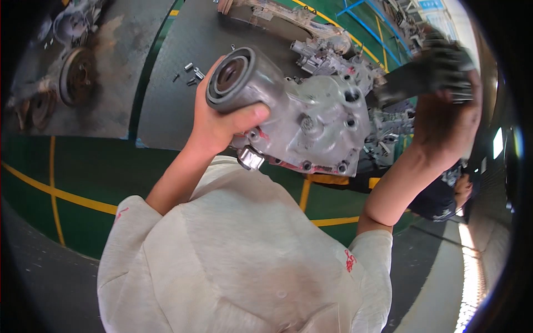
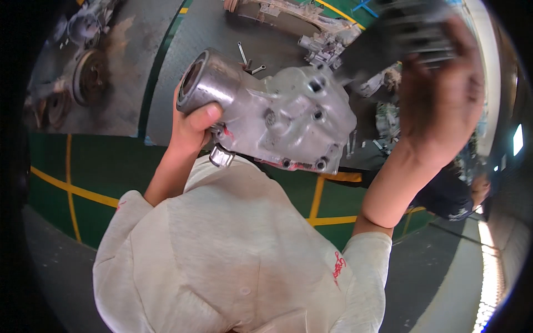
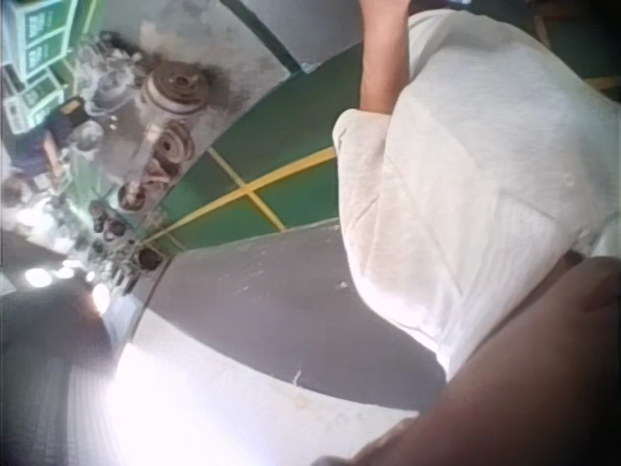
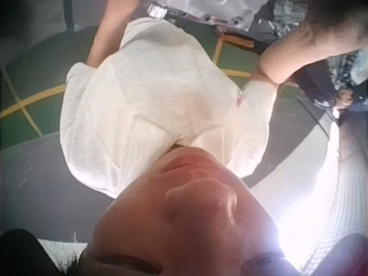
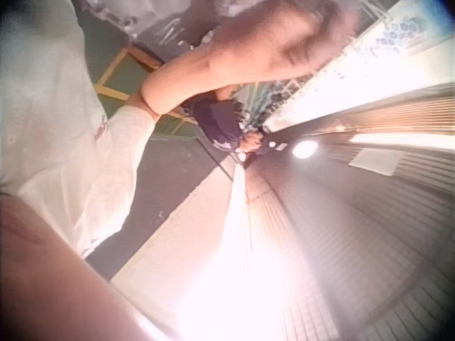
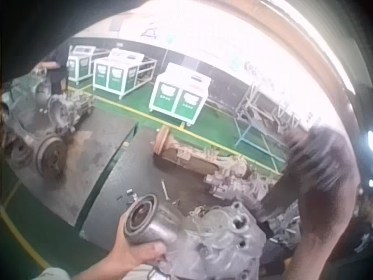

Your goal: Disassemble components from a mechanical housing or gearbox housing on a workbench.

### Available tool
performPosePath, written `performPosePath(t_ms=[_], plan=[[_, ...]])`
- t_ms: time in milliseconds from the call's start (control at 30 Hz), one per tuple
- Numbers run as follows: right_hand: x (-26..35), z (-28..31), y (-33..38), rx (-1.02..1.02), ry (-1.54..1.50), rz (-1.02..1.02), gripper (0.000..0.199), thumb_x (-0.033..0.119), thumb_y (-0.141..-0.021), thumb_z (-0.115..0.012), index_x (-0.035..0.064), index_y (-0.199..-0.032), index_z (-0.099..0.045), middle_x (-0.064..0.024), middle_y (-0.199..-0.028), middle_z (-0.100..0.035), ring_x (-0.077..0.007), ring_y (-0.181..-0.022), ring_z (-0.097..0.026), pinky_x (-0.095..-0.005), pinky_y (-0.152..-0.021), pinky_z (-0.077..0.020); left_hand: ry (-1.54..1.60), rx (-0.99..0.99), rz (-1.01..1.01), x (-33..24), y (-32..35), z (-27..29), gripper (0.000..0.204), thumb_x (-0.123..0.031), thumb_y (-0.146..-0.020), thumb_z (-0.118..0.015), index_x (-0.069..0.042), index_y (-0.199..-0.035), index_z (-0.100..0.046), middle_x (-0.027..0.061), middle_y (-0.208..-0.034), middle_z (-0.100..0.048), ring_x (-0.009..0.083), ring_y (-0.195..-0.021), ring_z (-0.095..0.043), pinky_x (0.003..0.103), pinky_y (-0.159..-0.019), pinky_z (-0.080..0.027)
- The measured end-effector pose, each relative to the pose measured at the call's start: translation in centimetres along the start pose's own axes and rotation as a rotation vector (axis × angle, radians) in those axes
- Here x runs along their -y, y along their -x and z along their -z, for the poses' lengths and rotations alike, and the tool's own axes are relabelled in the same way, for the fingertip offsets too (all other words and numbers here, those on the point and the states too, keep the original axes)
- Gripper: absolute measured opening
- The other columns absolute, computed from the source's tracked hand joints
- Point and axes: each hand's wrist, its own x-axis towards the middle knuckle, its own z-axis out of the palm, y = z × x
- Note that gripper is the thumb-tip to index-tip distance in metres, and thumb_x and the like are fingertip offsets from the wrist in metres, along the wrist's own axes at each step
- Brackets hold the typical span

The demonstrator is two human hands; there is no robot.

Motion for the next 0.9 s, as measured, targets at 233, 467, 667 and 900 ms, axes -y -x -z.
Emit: performPosePath(t_ms=[233,467,667,900], plan=[[-5.8,13.5,7.1,-0.012,-0.871,-0.047,0.059,0.037,-0.105,-0.048,-0.0082,-0.142,-0.039,-0.0341,-0.140,-0.046,-0.0395,-0.120,-0.056,-0.0527,-0.102,-0.0508,0.202,-0.175,0.140,3.3,-2.1,2.2,0.065,-0.025,-0.071,-0.080,0.002,-0.126,-0.058,0.0128,-0.113,-0.067,0.0254,-0.102,-0.067,0.039,-0.094,-0.053],[-19.5,24.4,23.6,-0.523,-0.958,-0.555,0.045,0.052,-0.101,-0.052,0.0082,-0.113,-0.057,-0.0155,-0.102,-0.065,-0.0103,-0.052,-0.040,-0.0223,-0.047,-0.0334,-0.103,-0.394,0.074,1.2,-6.6,2.5,0.068,-0.040,-0.077,-0.072,-0.002,-0.131,-0.055,0.0131,-0.124,-0.063,0.0311,-0.113,-0.062,0.046,-0.102,-0.049],[-21.6,23.8,25.6,-0.686,-0.828,-0.653,0.025,0.031,-0.095,-0.059,0.0103,-0.108,-0.055,-0.0093,-0.098,-0.055,-0.0106,-0.053,-0.042,-0.0221,-0.049,-0.0343,-0.264,-0.275,-0.001,1.9,-9.6,-2.5,0.069,-0.039,-0.078,-0.072,-0.003,-0.133,-0.054,0.0136,-0.127,-0.062,0.0306,-0.114,-0.061,0.046,-0.102,-0.048],[-23.2,26.6,20.1,-0.409,-0.688,-0.732,0.021,0.023,-0.094,-0.061,0.0057,-0.105,-0.056,-0.0129,-0.095,-0.060,-0.0146,-0.060,-0.051,-0.0261,-0.052,-0.0381,-0.232,-0.597,-0.019,3.1,-9.2,-4.3,0.069,-0.042,-0.079,-0.069,-0.004,-0.134,-0.053,0.0139,-0.127,-0.061,0.0310,-0.114,-0.060,0.048,-0.101,-0.049]])
